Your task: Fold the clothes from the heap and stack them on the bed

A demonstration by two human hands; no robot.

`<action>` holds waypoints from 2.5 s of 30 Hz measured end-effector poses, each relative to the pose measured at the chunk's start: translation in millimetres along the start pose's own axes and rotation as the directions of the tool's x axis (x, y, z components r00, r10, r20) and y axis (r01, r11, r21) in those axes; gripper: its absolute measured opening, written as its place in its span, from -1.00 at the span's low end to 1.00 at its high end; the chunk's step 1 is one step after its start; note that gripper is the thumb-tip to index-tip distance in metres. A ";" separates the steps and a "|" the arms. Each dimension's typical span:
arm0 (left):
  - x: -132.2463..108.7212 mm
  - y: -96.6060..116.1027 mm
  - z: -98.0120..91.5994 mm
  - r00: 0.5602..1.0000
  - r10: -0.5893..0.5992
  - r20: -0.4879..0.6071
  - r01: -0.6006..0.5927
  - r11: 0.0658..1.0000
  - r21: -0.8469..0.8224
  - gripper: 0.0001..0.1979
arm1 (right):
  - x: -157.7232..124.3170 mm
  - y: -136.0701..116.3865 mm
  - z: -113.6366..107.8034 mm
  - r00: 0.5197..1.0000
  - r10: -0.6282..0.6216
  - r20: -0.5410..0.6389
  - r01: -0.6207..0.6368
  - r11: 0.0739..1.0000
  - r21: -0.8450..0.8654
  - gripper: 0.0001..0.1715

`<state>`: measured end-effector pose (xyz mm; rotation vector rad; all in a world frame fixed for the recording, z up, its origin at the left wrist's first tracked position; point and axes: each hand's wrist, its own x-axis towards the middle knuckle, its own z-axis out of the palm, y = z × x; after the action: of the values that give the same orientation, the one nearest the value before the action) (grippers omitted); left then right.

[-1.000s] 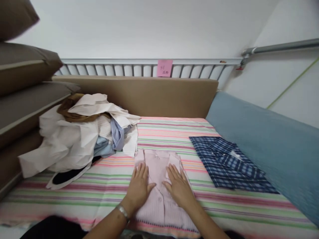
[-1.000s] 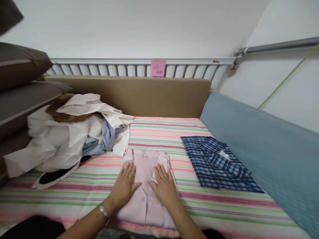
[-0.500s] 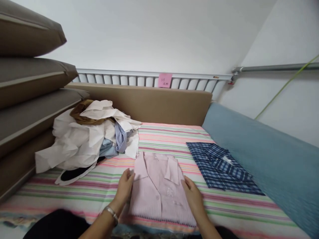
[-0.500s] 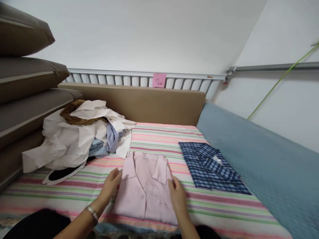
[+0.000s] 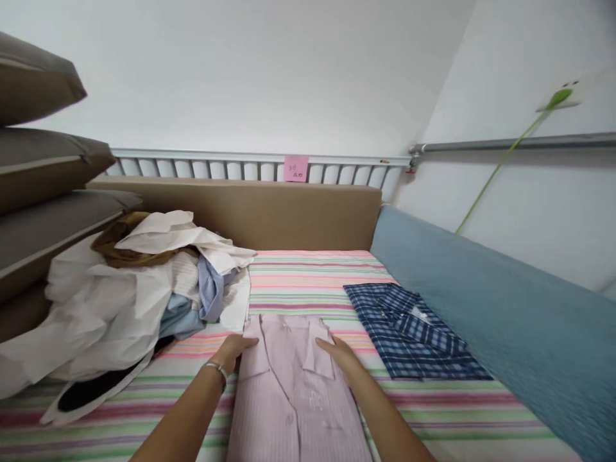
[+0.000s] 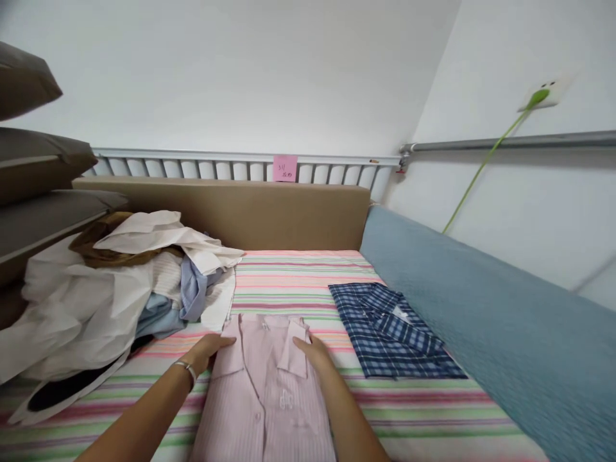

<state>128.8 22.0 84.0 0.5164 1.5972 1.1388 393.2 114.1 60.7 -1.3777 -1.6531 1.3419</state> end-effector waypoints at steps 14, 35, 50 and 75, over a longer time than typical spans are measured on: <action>-6.3 19.3 34.0 0.910 0.415 0.018 -0.392 0.844 0.367 -0.52 | -8.5 -1.5 -9.0 0.971 -0.127 -0.201 0.180 0.946 0.270 -0.70; -0.3 88.0 329.8 0.797 0.573 0.191 -0.545 0.818 -0.181 -0.54 | 21.1 -53.9 -341.7 0.936 -0.155 -0.317 0.115 0.983 -0.141 -0.57; 125.3 50.5 373.9 0.831 0.463 0.307 -0.493 0.870 0.023 -0.61 | 141.6 73.3 -355.7 0.960 -0.003 -0.281 -0.066 0.970 -0.235 -0.62; 8.9 -39.6 318.3 0.181 0.566 0.804 -0.799 -0.392 0.456 -0.50 | -47.0 110.7 -301.3 0.824 -0.551 -0.130 0.079 0.340 -0.937 -0.40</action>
<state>424.6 141.4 49.3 2.8722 1.4044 0.6650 714.2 160.5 58.1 -1.5597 -2.2478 -0.3077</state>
